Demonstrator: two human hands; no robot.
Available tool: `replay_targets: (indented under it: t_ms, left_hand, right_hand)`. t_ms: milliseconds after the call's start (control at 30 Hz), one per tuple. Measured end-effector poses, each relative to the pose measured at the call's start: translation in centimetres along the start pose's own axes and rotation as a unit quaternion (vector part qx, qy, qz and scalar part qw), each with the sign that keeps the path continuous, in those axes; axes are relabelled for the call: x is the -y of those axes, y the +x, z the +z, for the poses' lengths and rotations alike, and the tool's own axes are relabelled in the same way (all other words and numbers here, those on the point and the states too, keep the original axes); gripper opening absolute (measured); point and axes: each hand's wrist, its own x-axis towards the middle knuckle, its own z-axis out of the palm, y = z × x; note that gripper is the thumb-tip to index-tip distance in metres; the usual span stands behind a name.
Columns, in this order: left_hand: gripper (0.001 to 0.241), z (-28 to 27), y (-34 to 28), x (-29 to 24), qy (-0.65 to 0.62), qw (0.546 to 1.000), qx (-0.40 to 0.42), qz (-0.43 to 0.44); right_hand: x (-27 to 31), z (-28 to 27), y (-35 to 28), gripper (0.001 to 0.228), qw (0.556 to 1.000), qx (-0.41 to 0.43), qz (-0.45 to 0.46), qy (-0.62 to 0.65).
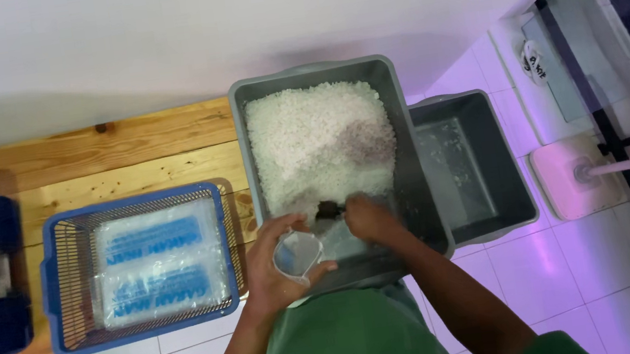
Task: The person scoops salt from a large bin into small plastic bags, seals the bags, and arranges them into rows within a blue crate.
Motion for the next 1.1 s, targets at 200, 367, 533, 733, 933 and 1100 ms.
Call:
replay_targets:
  t_ms: [200, 367, 533, 733, 933, 1100]
  left_hand:
    - [0.076, 0.5, 0.1, 1.0, -0.041, 0.998, -0.036, 0.011]
    - [0.08, 1.1, -0.5, 1.6, -0.049, 0.997, -0.032, -0.045]
    - [0.082, 2.1, -0.9, 2.9, 0.004, 0.995, -0.018, -0.094]
    - [0.086, 3.4, -1.0, 3.1, 0.025, 0.995, -0.022, -0.096]
    - [0.083, 3.8, -0.2, 2.0, 0.031, 0.99, 0.045, -0.132]
    - [0.085, 5.1, -1.7, 4.9, 0.068, 0.988, 0.009, -0.14]
  right_hand:
    - [-0.4, -7.2, -5.0, 0.044, 0.967, 0.043, 0.027, 0.251]
    - [-0.7, -14.9, -9.4, 0.042, 0.957, 0.05, 0.031, 0.283]
    - [-0.6, -23.3, -12.4, 0.038, 0.96, 0.001, 0.017, 0.279]
    - [3.2, -33.0, -15.9, 0.015, 0.974, -0.097, -0.052, 0.198]
    - [10.1, -33.9, -16.1, 0.027, 0.958, -0.217, -0.131, -0.136]
    - [13.8, -32.7, -15.7, 0.026, 0.92, -0.256, -0.196, -0.222]
